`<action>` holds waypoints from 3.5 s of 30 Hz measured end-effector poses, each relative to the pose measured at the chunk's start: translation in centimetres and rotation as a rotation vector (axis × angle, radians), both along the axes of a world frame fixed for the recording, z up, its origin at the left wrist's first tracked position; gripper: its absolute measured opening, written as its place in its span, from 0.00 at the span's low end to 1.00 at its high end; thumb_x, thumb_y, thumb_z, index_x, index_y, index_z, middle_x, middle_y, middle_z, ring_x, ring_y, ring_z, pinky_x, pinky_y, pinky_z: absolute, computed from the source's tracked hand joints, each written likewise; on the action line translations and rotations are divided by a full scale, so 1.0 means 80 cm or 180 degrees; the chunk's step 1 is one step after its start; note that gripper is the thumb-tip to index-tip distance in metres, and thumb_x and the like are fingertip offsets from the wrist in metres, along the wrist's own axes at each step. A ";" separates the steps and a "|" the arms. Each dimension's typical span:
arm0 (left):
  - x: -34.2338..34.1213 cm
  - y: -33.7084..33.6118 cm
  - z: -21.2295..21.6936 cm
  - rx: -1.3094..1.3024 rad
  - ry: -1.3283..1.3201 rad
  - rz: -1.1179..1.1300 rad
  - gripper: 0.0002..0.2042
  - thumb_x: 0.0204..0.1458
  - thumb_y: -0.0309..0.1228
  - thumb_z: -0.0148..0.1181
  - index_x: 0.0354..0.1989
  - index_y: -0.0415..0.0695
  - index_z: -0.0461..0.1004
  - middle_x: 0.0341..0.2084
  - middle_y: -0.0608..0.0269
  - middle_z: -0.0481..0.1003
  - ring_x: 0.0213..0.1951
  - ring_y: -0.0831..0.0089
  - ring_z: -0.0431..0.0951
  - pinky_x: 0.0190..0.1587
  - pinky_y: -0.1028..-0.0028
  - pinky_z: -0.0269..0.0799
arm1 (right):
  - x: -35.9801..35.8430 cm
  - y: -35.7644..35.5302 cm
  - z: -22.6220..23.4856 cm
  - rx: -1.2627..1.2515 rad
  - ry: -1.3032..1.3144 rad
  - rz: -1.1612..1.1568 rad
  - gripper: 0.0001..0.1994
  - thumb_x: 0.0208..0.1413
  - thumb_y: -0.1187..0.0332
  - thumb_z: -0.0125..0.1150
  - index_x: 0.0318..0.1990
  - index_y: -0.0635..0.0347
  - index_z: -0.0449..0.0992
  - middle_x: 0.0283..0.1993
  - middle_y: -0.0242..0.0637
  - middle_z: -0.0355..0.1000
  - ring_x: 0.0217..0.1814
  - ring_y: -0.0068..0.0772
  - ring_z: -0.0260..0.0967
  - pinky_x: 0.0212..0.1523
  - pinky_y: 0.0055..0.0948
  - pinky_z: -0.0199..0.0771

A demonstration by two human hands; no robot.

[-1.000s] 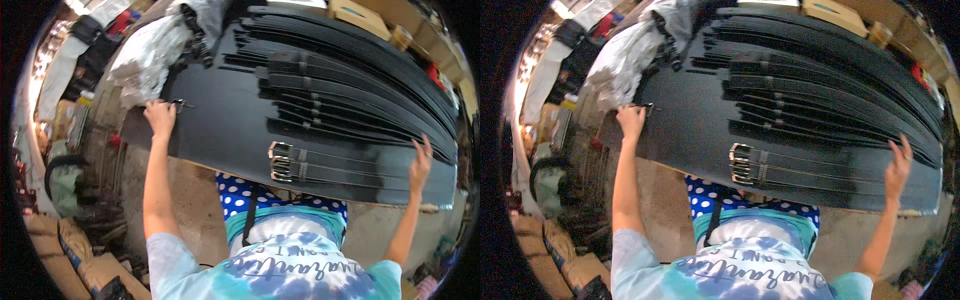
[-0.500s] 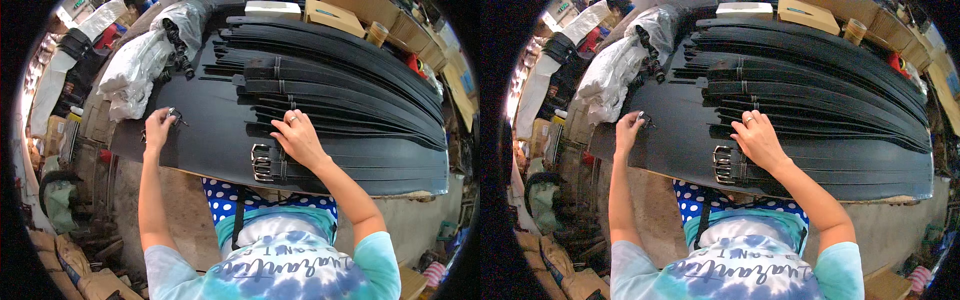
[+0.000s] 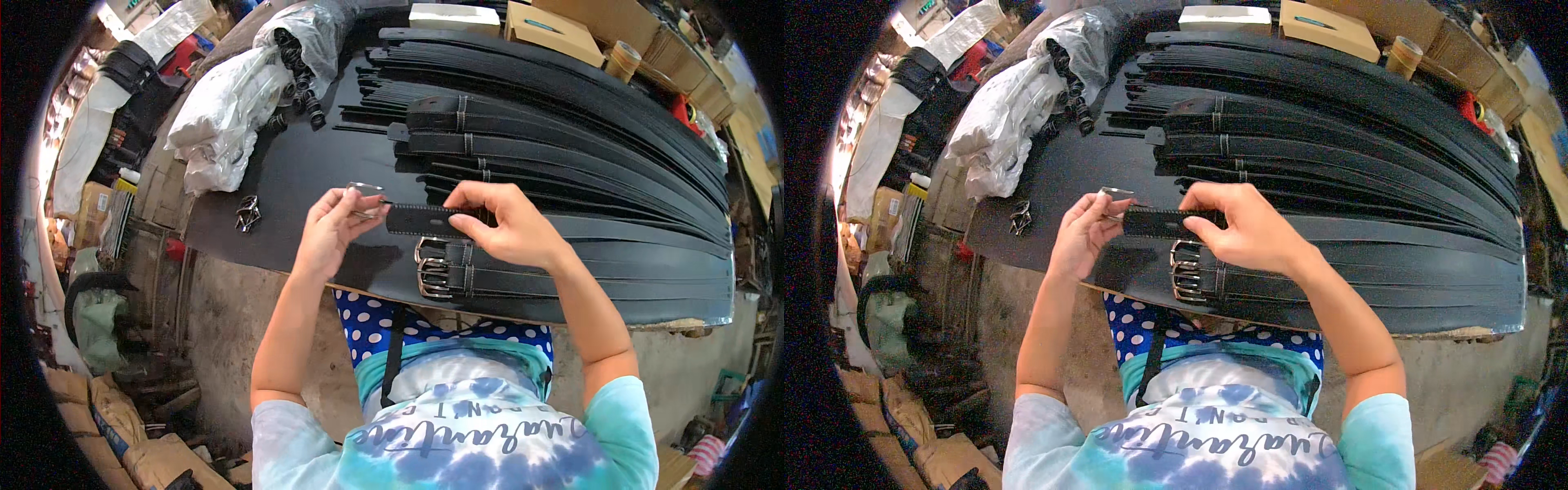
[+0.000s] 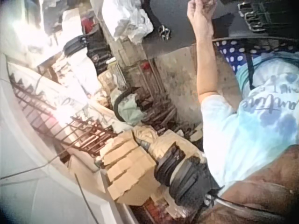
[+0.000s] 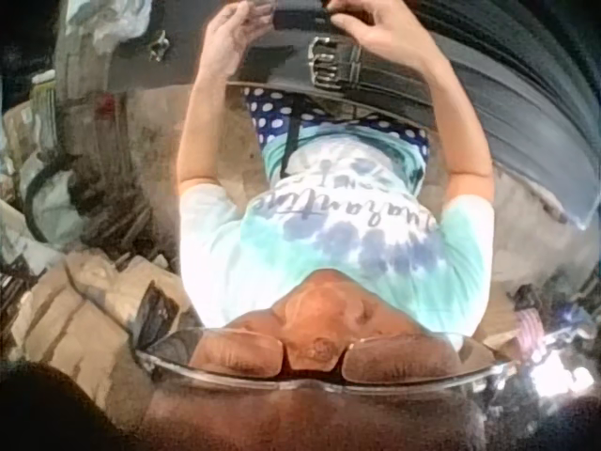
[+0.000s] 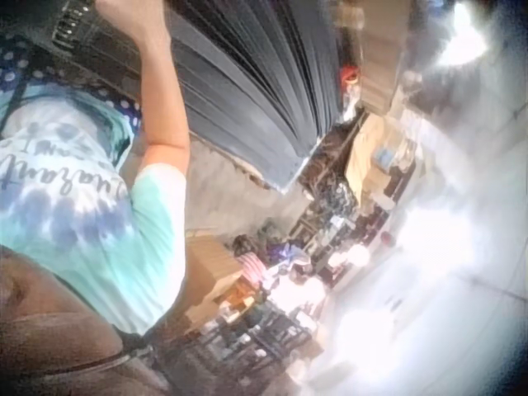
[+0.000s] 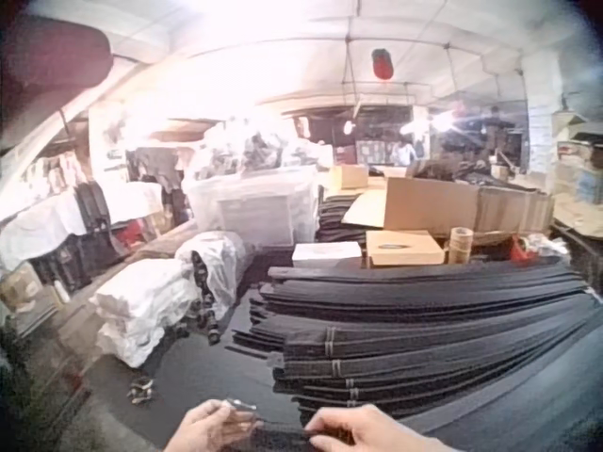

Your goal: The person assembles belts by fitting metal buckles onto the ends of leather straps and securing them by hand.

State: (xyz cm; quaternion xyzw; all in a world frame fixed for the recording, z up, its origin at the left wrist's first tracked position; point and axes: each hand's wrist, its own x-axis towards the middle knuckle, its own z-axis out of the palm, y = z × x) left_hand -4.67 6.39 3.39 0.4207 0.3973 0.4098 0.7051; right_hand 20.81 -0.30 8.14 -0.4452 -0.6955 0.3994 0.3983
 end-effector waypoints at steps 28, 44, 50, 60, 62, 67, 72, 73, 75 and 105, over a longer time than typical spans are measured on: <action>0.061 -0.063 -0.003 0.0197 -0.0913 -0.0574 0.06 0.56 0.23 0.51 0.38 0.47 0.62 0.33 0.70 0.67 0.36 0.80 0.68 0.39 0.79 0.64 | -0.008 0.004 -0.020 -0.0770 0.0394 0.0266 0.07 0.45 0.75 0.64 0.33 0.68 0.77 0.27 0.32 0.75 0.29 0.19 0.69 0.31 0.21 0.69; 0.021 -0.011 0.010 0.1037 -0.0467 -0.1505 0.10 0.55 0.34 0.58 0.39 0.41 0.74 0.38 0.63 0.75 0.35 0.74 0.76 0.32 0.74 0.75 | -0.002 0.002 0.009 -0.1130 0.0793 0.0303 0.08 0.48 0.69 0.68 0.34 0.64 0.80 0.24 0.26 0.73 0.23 0.12 0.65 0.24 0.17 0.65; 0.054 -0.029 -0.006 -0.0478 -0.1729 -0.1198 0.10 0.54 0.33 0.61 0.40 0.42 0.73 0.34 0.63 0.77 0.27 0.79 0.76 0.26 0.80 0.72 | 0.009 -0.004 0.009 -0.1322 0.1224 0.0448 0.09 0.51 0.67 0.66 0.34 0.64 0.80 0.24 0.26 0.74 0.24 0.13 0.66 0.24 0.16 0.65; 0.049 -0.037 0.039 0.0395 -0.0661 -0.0729 0.06 0.58 0.29 0.54 0.35 0.40 0.75 0.29 0.64 0.77 0.28 0.80 0.73 0.28 0.79 0.70 | 0.006 -0.007 0.006 -0.1248 0.0758 0.0135 0.09 0.51 0.66 0.66 0.34 0.62 0.80 0.23 0.26 0.73 0.23 0.13 0.65 0.24 0.16 0.65; 0.045 -0.035 0.036 0.0293 -0.0726 -0.0830 0.06 0.58 0.29 0.55 0.35 0.39 0.74 0.30 0.64 0.77 0.28 0.79 0.73 0.29 0.78 0.71 | 0.008 -0.006 0.006 -0.1234 0.0675 0.0132 0.08 0.51 0.66 0.66 0.33 0.62 0.80 0.23 0.26 0.73 0.23 0.13 0.65 0.23 0.16 0.65; 0.040 -0.023 0.022 0.0429 -0.1149 -0.1346 0.12 0.56 0.37 0.58 0.40 0.40 0.72 0.35 0.63 0.75 0.29 0.76 0.74 0.29 0.75 0.71 | 0.012 -0.011 0.011 -0.1183 0.0751 0.0181 0.08 0.51 0.67 0.66 0.31 0.63 0.79 0.23 0.26 0.72 0.23 0.13 0.65 0.23 0.16 0.64; 0.054 -0.022 0.004 -0.0540 -0.1586 -0.1932 0.13 0.53 0.33 0.62 0.43 0.41 0.70 0.38 0.61 0.76 0.35 0.74 0.76 0.32 0.76 0.73 | 0.022 -0.023 0.017 -0.1337 0.1300 0.0464 0.06 0.49 0.70 0.67 0.30 0.63 0.78 0.23 0.26 0.72 0.23 0.12 0.65 0.23 0.15 0.64; 0.059 -0.022 -0.001 -0.0746 -0.1533 -0.1934 0.12 0.53 0.32 0.61 0.43 0.42 0.70 0.38 0.61 0.76 0.35 0.74 0.76 0.33 0.76 0.73 | 0.022 -0.025 0.015 -0.1338 0.1297 0.0457 0.06 0.49 0.70 0.67 0.30 0.63 0.78 0.23 0.26 0.72 0.23 0.12 0.65 0.23 0.15 0.64; 0.080 -0.032 -0.008 -0.0859 -0.1417 -0.1706 0.07 0.54 0.28 0.60 0.39 0.44 0.71 0.33 0.65 0.75 0.33 0.77 0.76 0.37 0.77 0.73 | 0.019 -0.028 0.010 -0.1246 0.1248 0.0519 0.06 0.49 0.70 0.68 0.29 0.63 0.78 0.23 0.27 0.72 0.24 0.13 0.65 0.23 0.15 0.63; 0.114 -0.065 0.004 0.2170 0.0419 0.1357 0.04 0.50 0.24 0.64 0.34 0.37 0.79 0.29 0.68 0.75 0.30 0.84 0.70 0.33 0.83 0.65 | 0.025 -0.018 0.010 -0.0279 -0.0677 -0.0581 0.13 0.46 0.64 0.66 0.30 0.67 0.76 0.24 0.44 0.74 0.23 0.31 0.71 0.26 0.27 0.68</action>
